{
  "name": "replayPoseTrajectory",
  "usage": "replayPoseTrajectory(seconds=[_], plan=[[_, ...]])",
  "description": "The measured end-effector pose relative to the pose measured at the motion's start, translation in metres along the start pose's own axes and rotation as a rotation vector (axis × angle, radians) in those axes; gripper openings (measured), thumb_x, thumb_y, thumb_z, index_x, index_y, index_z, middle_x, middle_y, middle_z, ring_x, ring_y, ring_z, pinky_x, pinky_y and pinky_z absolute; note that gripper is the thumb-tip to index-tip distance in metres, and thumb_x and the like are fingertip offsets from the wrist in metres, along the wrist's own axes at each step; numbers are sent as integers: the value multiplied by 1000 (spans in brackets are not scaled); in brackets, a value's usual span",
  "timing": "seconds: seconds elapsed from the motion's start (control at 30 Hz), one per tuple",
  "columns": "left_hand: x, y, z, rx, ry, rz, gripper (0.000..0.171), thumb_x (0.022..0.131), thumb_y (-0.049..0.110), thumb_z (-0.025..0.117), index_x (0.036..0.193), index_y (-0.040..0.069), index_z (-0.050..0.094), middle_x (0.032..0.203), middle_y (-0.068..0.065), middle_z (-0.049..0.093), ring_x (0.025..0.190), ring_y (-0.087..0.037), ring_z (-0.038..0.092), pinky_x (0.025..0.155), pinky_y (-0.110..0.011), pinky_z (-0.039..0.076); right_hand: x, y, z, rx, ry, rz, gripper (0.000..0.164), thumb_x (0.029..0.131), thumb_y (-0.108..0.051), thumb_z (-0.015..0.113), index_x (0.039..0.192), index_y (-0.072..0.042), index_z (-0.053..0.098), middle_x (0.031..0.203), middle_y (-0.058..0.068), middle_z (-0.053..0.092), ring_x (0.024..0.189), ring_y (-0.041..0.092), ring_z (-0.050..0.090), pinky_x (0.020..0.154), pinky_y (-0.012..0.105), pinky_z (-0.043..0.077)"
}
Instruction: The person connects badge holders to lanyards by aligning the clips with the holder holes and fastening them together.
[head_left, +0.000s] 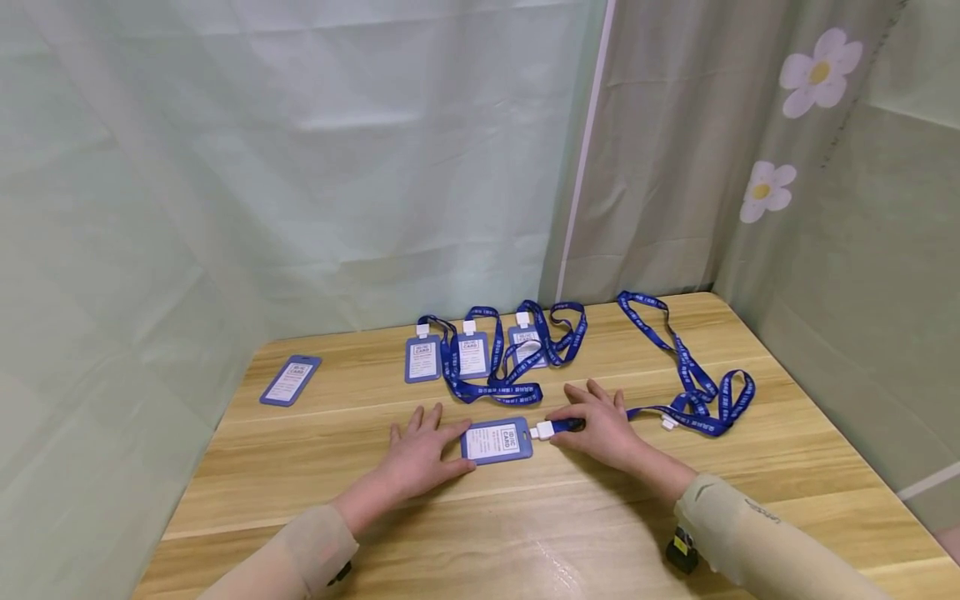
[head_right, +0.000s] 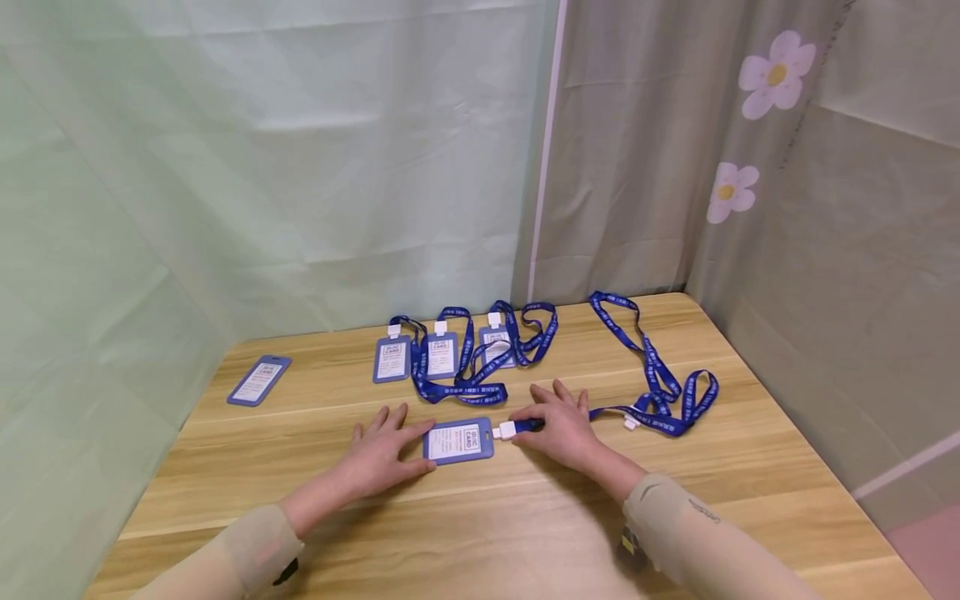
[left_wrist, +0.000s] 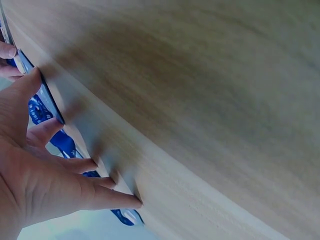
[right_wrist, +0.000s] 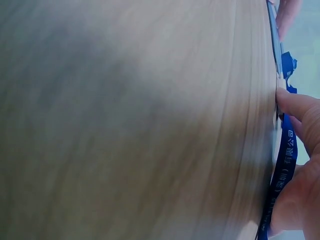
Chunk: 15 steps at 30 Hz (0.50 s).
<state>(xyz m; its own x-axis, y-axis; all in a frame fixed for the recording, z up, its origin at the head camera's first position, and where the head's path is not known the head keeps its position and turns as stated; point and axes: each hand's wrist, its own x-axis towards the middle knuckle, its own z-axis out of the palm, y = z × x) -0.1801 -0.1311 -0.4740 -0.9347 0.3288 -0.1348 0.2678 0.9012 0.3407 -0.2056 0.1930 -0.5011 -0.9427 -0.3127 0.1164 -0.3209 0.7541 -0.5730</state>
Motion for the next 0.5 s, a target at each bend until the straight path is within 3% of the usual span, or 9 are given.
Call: replayPoseTrajectory(seconds=[0.5], plan=[[2,0,2,-1,-4,-16,67,89,58,72,149,32,56,163,-24,29,149,-55,16,109,-82,10,-1,0,0,-1,-16,6,31,83,-40,86,113,-32,81,156,16,46,149,52,19,110,79,-7]])
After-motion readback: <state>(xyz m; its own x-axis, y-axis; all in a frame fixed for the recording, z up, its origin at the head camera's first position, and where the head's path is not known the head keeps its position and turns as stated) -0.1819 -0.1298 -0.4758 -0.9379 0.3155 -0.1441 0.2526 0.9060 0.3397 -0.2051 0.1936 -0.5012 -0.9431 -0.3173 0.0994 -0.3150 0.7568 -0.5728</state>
